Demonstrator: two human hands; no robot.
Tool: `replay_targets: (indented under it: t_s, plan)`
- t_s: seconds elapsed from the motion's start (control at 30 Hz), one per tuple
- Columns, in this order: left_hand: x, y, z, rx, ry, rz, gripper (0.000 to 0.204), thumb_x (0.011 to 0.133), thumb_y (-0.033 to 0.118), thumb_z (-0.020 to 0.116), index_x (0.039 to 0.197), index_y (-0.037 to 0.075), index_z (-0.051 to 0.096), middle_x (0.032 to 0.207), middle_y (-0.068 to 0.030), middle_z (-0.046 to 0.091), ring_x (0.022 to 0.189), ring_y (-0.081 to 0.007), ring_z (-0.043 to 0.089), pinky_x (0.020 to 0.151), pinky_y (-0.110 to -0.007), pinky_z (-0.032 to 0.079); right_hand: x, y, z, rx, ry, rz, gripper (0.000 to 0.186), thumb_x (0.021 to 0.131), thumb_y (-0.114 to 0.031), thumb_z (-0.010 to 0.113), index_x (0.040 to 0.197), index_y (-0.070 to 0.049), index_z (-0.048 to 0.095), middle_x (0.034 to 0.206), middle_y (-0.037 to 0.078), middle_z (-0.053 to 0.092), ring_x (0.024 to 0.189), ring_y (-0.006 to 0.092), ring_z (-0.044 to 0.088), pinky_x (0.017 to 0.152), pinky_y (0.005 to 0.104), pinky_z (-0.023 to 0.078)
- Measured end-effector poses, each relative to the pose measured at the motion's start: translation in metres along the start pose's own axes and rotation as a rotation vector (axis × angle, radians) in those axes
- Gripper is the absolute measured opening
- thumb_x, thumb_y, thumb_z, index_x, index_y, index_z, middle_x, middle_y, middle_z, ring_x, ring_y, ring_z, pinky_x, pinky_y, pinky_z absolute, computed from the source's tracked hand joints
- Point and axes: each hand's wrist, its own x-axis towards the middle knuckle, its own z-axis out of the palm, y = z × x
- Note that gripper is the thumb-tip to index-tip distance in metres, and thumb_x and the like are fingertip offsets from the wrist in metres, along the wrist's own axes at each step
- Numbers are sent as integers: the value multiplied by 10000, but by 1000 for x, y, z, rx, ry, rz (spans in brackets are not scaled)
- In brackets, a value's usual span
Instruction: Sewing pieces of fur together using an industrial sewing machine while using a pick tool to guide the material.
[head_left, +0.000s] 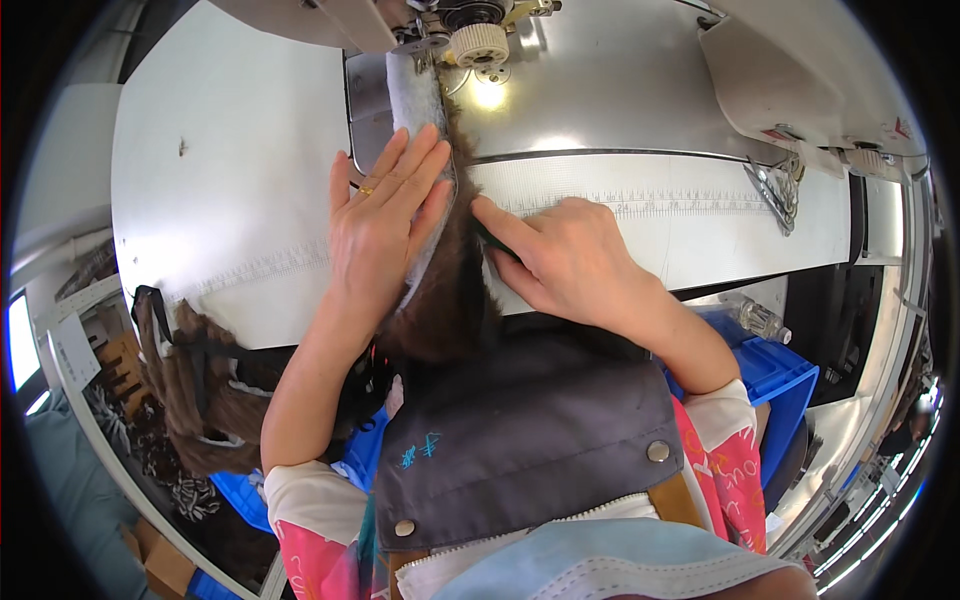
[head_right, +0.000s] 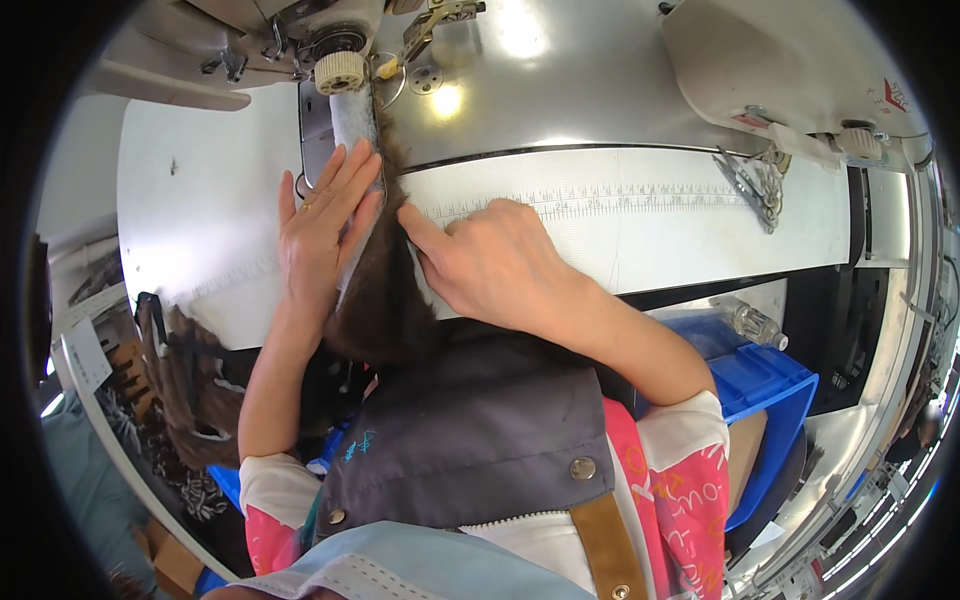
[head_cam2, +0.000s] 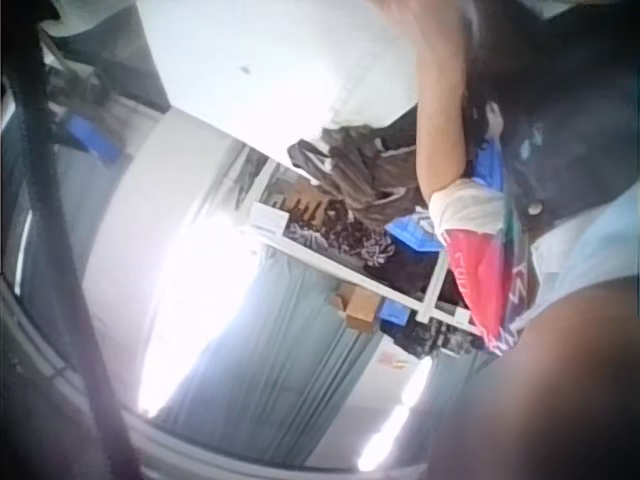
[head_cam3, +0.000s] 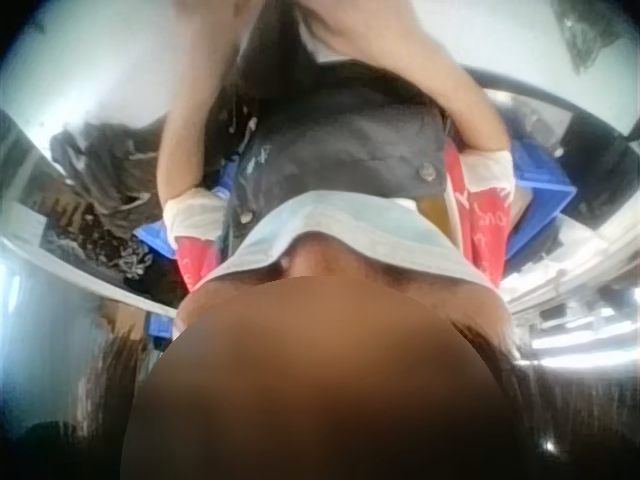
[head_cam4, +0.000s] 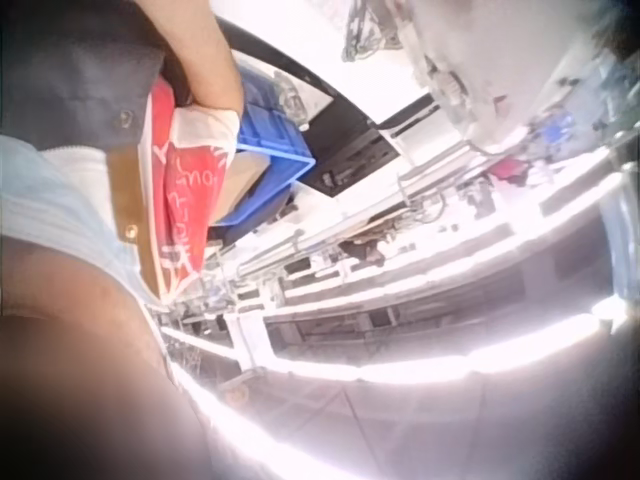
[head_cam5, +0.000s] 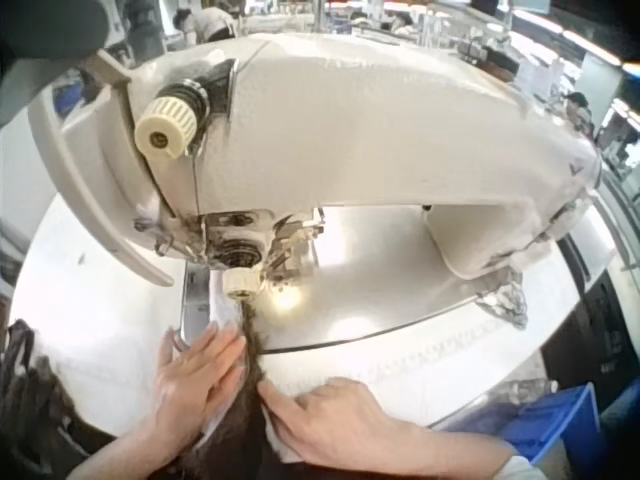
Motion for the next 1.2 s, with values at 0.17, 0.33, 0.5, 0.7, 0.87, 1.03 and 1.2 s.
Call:
replay_targets:
  t_s: [0.17,0.33,0.5,0.7,0.87,1.03,1.2]
  plan:
    - [14,-11,13,-19,25,-3,285,833,165,649,1117,149,644,1190,1,613,1152,-197,550,1015,-501,293,16,13,-5,-40,-18,-6,393,739,-152,640,1116,-73,560,523,80,530,472,285,538,440,399,402]
    - [19,-16,16,-53,69,-11,274,844,170,642,1117,157,646,1211,-4,601,1170,-210,537,1026,-506,281,7,11,-13,-13,-53,98,415,782,-171,629,1182,-100,547,564,88,549,529,296,554,481,400,406]
    - [17,-19,19,-101,69,-33,267,856,172,632,1123,166,645,1216,2,599,1180,-206,530,1049,-503,242,-35,1,-25,312,37,203,455,785,-143,631,1230,-96,549,573,85,543,503,305,516,517,381,406]
    - [17,-16,12,-203,-5,-114,273,909,214,563,1171,168,622,1267,7,567,1237,-185,475,1088,-487,158,-41,-7,-22,158,-47,184,443,766,-126,631,1201,-89,558,559,97,542,510,294,535,498,377,411]
    - [14,-15,3,-329,-53,-174,304,938,205,513,1214,105,590,1288,-32,552,1211,-161,489,1080,-419,218,-34,-1,-21,107,-35,118,418,760,-113,622,1173,-89,564,577,102,559,539,306,559,507,393,428]
    - [-24,25,-32,-1059,54,-458,492,832,210,666,1227,-44,521,1121,-106,611,883,-115,592,804,-240,457,-32,6,-20,136,-40,101,395,766,-122,610,1157,-89,567,598,107,570,562,312,572,512,405,432]
    - [-52,43,-57,-719,-325,-668,312,781,107,721,1023,-55,610,853,-43,662,730,-48,565,645,-200,461,-51,5,-27,256,33,198,291,786,-106,595,1071,-56,568,670,140,590,586,304,588,530,370,454]
